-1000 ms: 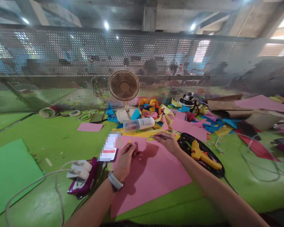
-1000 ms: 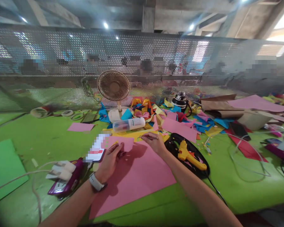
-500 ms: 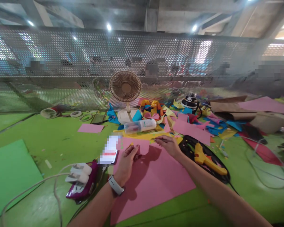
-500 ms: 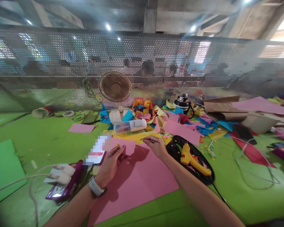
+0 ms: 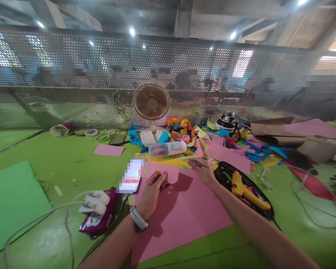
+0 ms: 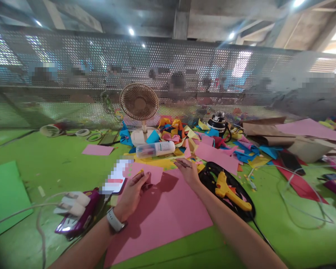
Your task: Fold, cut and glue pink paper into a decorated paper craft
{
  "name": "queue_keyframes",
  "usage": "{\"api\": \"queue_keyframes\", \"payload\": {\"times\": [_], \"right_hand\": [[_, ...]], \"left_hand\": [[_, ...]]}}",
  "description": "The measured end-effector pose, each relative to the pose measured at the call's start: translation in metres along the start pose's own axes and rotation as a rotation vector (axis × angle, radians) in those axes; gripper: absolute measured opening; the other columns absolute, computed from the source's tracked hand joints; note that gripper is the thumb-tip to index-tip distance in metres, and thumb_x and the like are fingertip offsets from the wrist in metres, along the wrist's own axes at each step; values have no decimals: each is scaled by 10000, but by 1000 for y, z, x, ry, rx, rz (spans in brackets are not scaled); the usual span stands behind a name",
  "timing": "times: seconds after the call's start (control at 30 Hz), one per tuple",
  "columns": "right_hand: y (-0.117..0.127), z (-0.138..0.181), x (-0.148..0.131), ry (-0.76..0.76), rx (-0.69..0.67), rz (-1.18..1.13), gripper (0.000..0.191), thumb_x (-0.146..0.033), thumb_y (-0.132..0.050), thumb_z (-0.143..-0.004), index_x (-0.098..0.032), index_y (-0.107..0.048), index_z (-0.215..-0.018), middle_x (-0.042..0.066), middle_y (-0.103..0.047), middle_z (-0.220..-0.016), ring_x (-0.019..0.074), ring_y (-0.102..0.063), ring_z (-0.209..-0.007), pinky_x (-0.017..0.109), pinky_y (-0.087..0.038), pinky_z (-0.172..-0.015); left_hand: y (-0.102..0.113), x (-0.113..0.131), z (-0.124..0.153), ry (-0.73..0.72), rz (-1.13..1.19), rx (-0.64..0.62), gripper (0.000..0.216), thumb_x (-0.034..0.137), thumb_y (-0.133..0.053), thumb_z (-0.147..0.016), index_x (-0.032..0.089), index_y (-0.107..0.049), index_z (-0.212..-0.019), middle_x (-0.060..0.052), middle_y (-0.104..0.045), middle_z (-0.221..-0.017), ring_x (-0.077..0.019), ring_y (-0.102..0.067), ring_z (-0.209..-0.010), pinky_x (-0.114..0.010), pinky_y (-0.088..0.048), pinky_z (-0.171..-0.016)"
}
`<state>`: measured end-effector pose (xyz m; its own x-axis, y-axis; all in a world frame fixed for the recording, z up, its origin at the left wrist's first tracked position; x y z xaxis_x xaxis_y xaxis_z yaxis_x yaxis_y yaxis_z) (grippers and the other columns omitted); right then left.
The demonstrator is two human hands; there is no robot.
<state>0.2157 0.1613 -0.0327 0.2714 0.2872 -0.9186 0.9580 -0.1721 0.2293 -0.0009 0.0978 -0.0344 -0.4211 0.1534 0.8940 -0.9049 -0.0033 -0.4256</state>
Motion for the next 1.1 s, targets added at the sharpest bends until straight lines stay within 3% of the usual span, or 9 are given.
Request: {"api": "queue_keyframes", "payload": {"times": [0.63,0.83,0.93,1.1], "right_hand": [[8,1,4,-15,57,24,281,-429,-621,-728,-176,-695,-825,52,-688,-736,201,-634,-675,310,-510,-610],[20,6,-18,-3,81,-55,298,-428,-603,-761,-168,-675,-886,70,-702,-811,217,-662,-772,330,-530,-683],[18,17,-43,18,7,-91,274,-406,-610,-772,-178,-674,-909,73,-707,-856,222,-664,-816,336,-534,-718],[-5,43,-82,105,-243,39,202,-374,-623,-777,-217,-702,-878,56,-713,-882,225,-661,-834,333,-535,-732]], "left_hand": [[-1,0,0,-12,17,-16,230,320,-727,-671,148,-577,-698,36,-497,-683,-78,-500,-608,-205,-491,-603],[0,-1,3,13,-7,14,280,369,-715,-676,157,-533,-700,51,-474,-629,-84,-526,-543,-239,-508,-590],[-1,0,5,33,-50,29,318,404,-713,-666,163,-506,-683,44,-485,-624,-95,-545,-539,-255,-516,-596],[-5,2,7,20,-92,-20,309,434,-666,-710,160,-527,-679,30,-490,-664,-101,-555,-594,-273,-529,-642]]}}
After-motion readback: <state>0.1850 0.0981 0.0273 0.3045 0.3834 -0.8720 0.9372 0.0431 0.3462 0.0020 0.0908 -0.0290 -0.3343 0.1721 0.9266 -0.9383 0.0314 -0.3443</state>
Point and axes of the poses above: each hand's wrist, its own z-axis away from the middle knuckle, its own y-axis out of the back of the hand, x = y × z, the point moved 6 cm from there along -z, towards the middle knuckle
